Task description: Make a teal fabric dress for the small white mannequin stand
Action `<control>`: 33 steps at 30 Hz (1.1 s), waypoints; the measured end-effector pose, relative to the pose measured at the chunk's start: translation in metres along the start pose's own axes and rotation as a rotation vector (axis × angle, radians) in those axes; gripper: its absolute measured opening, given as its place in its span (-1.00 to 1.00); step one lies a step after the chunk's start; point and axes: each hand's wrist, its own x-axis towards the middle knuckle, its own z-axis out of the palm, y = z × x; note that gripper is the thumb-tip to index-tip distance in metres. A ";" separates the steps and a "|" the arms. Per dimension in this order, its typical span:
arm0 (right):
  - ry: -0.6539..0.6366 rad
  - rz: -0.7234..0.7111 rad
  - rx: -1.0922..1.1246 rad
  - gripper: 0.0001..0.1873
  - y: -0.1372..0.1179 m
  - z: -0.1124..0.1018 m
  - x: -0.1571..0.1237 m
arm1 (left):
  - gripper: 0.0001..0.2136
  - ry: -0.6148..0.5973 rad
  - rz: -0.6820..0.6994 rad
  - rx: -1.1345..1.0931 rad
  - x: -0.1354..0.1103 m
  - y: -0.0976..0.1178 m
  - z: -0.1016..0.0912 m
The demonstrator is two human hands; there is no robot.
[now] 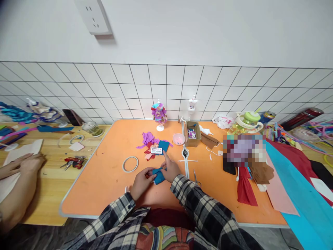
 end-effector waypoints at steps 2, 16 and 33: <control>0.056 -0.031 -0.017 -0.19 0.000 -0.005 -0.001 | -0.68 0.026 -0.031 -0.070 0.003 -0.006 0.003; -0.347 0.056 -0.264 -0.90 -0.012 -0.001 0.017 | -0.55 0.050 -0.079 -0.263 0.007 -0.018 0.008; -0.401 0.179 -0.448 -0.87 -0.023 0.004 0.025 | -0.66 -0.135 -0.094 -0.319 0.009 -0.015 0.005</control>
